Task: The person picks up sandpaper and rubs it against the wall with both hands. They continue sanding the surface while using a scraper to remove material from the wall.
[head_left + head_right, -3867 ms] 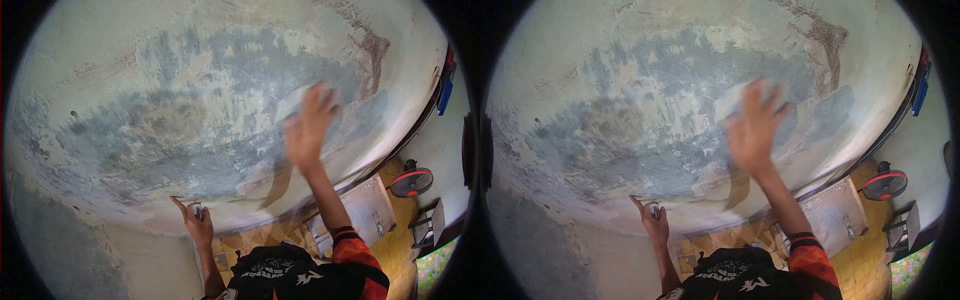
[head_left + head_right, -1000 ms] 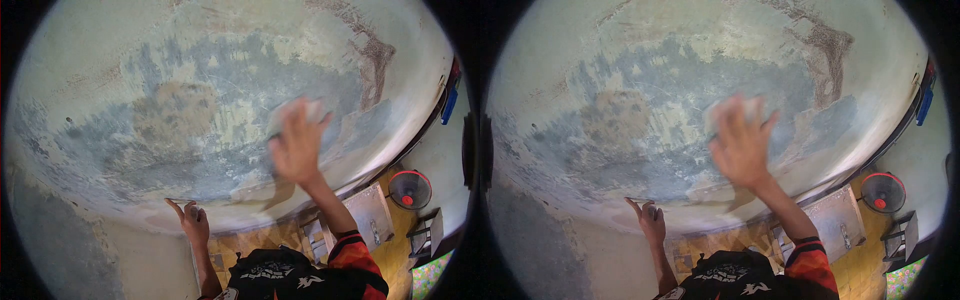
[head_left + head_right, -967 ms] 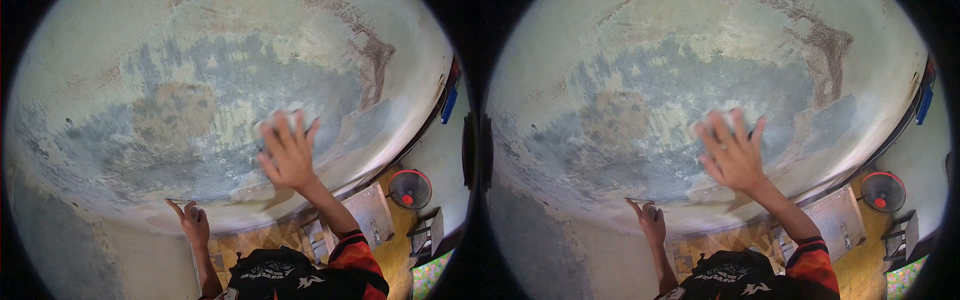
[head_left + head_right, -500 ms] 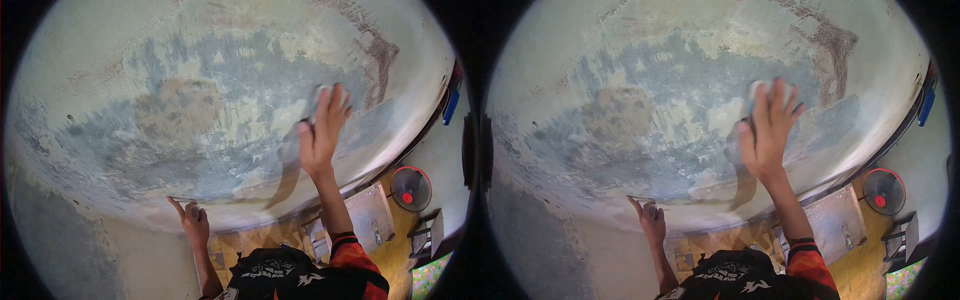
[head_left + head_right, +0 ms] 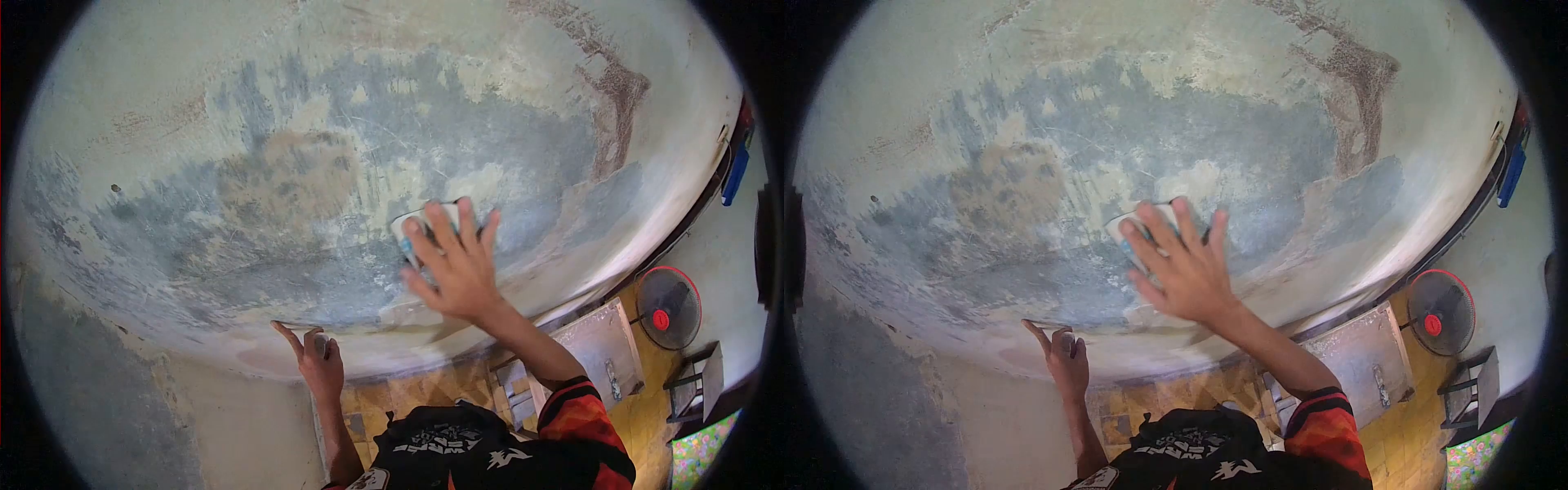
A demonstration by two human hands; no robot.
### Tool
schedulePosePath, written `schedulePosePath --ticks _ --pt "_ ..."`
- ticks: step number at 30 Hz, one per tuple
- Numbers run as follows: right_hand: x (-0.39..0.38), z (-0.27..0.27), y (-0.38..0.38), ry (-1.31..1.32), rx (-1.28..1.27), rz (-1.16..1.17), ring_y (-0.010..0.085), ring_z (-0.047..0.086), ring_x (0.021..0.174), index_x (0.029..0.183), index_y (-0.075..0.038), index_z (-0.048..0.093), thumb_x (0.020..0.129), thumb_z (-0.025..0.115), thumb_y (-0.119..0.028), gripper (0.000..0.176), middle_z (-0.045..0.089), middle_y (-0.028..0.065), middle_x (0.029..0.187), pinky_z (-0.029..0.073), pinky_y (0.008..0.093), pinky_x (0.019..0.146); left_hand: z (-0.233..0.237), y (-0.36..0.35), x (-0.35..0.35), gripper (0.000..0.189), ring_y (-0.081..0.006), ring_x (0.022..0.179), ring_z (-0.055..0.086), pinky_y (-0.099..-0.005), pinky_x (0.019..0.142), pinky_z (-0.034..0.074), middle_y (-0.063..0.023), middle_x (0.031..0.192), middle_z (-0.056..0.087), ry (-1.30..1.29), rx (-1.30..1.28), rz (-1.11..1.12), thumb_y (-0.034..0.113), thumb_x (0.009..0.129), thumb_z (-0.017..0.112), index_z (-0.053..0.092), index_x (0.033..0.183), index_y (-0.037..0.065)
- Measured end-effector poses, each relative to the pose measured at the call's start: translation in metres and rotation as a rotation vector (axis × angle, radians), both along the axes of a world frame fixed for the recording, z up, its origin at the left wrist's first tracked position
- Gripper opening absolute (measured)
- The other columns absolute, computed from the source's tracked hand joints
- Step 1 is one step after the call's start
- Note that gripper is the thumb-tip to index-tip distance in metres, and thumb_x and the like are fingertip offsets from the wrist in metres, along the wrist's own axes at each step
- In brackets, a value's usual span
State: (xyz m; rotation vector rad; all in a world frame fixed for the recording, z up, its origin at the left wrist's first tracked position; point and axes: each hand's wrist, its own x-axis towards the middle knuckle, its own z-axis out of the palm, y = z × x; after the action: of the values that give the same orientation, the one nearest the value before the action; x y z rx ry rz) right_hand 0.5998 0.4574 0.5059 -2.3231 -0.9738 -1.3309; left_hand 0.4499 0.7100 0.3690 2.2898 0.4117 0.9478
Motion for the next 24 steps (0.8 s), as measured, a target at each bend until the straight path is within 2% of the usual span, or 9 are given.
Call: schedulePosePath --ticks 1,5,6,9,12,15,18,22,24 --pt "0.001 0.001 -0.002 -0.042 -0.030 -0.014 0.0483 0.005 0.148 0.153 -0.016 0.033 0.096 0.049 -0.046 0.067 0.017 0.0202 0.161 -0.006 0.0739 0.107 0.002 -0.001 -0.001 0.031 -0.0376 0.099 0.067 -0.0368 0.060 0.054 -0.0277 0.160 0.009 0.026 -0.037 -0.002 -0.006 0.078 0.067 0.062 0.107 0.001" --pt "0.022 0.046 -0.023 -0.082 0.489 -0.024 0.0483 0.006 0.148 0.149 -0.013 0.041 0.094 0.052 -0.043 0.064 0.019 0.0192 0.161 -0.005 0.0741 0.107 0.011 -0.005 -0.003 0.032 -0.0396 0.103 0.066 -0.0380 0.061 0.054 -0.0274 0.160 0.009 0.011 0.023 0.017 -0.007 0.076 0.067 0.062 0.106 0.002" --pt "0.016 0.052 -0.015 -0.085 0.516 -0.009 0.0492 0.008 0.147 0.147 -0.009 0.043 0.094 0.053 -0.038 0.062 0.022 0.0210 0.160 -0.005 0.0734 0.108 0.011 -0.006 -0.002 0.032 -0.0393 0.103 0.066 -0.0377 0.061 0.054 -0.0273 0.160 0.009 0.031 0.000 0.026 -0.007 0.077 0.067 0.062 0.106 0.002" --pt "-0.007 0.012 0.006 0.033 0.090 0.054 0.0505 0.010 0.146 0.149 -0.006 0.040 0.094 0.053 -0.036 0.064 0.025 0.0238 0.158 -0.004 0.0713 0.110 0.008 -0.005 -0.003 0.031 -0.0387 0.103 0.066 -0.0370 0.061 0.054 -0.0270 0.160 0.009 0.063 -0.050 0.032 -0.007 0.077 0.067 0.063 0.106 0.002" --pt "-0.005 -0.011 -0.006 -0.072 -0.038 0.063 0.0512 0.010 0.146 0.148 -0.002 0.040 0.094 0.052 -0.031 0.062 0.026 0.0247 0.157 -0.004 0.0675 0.112 0.006 0.000 -0.003 0.030 -0.0389 0.105 0.065 -0.0371 0.063 0.055 -0.0268 0.160 0.009 0.044 -0.063 -0.004 -0.006 0.077 0.067 0.063 0.107 0.002" --pt "0.006 0.016 -0.030 -0.022 0.291 0.012 0.0495 0.010 0.147 0.145 -0.001 0.044 0.092 0.050 -0.022 0.058 0.027 0.0230 0.158 -0.005 0.0648 0.114 0.013 -0.003 -0.007 0.030 -0.0391 0.107 0.065 -0.0378 0.064 0.055 -0.0269 0.160 0.008 0.052 -0.066 -0.013 -0.005 0.078 0.067 0.062 0.107 0.002" --pt "0.009 0.045 -0.032 -0.039 0.501 0.098 0.0483 0.012 0.147 0.142 0.001 0.048 0.089 0.048 -0.015 0.055 0.031 0.0226 0.156 -0.003 0.0648 0.114 0.015 -0.005 -0.004 0.030 -0.0387 0.108 0.065 -0.0384 0.065 0.055 -0.0267 0.161 0.008 0.062 -0.054 0.012 -0.005 0.079 0.067 0.062 0.108 0.002" --pt "-0.008 0.024 -0.015 0.006 0.209 0.134 0.0482 0.025 0.144 0.137 0.004 0.053 0.087 0.048 -0.012 0.053 0.042 0.0237 0.150 0.004 0.0635 0.115 0.007 0.000 -0.004 0.029 -0.0380 0.107 0.065 -0.0376 0.064 0.056 -0.0265 0.161 0.008 0.049 -0.051 -0.015 -0.005 0.079 0.066 0.062 0.108 0.001" --pt "-0.003 0.014 -0.020 -0.033 0.222 0.163 0.0480 0.027 0.143 0.133 0.005 0.056 0.084 0.048 -0.010 0.052 0.045 0.0241 0.147 0.005 0.0614 0.116 0.008 0.002 -0.006 0.030 -0.0375 0.105 0.066 -0.0365 0.063 0.056 -0.0265 0.161 0.008 0.035 -0.051 -0.031 -0.005 0.079 0.067 0.062 0.108 0.001"
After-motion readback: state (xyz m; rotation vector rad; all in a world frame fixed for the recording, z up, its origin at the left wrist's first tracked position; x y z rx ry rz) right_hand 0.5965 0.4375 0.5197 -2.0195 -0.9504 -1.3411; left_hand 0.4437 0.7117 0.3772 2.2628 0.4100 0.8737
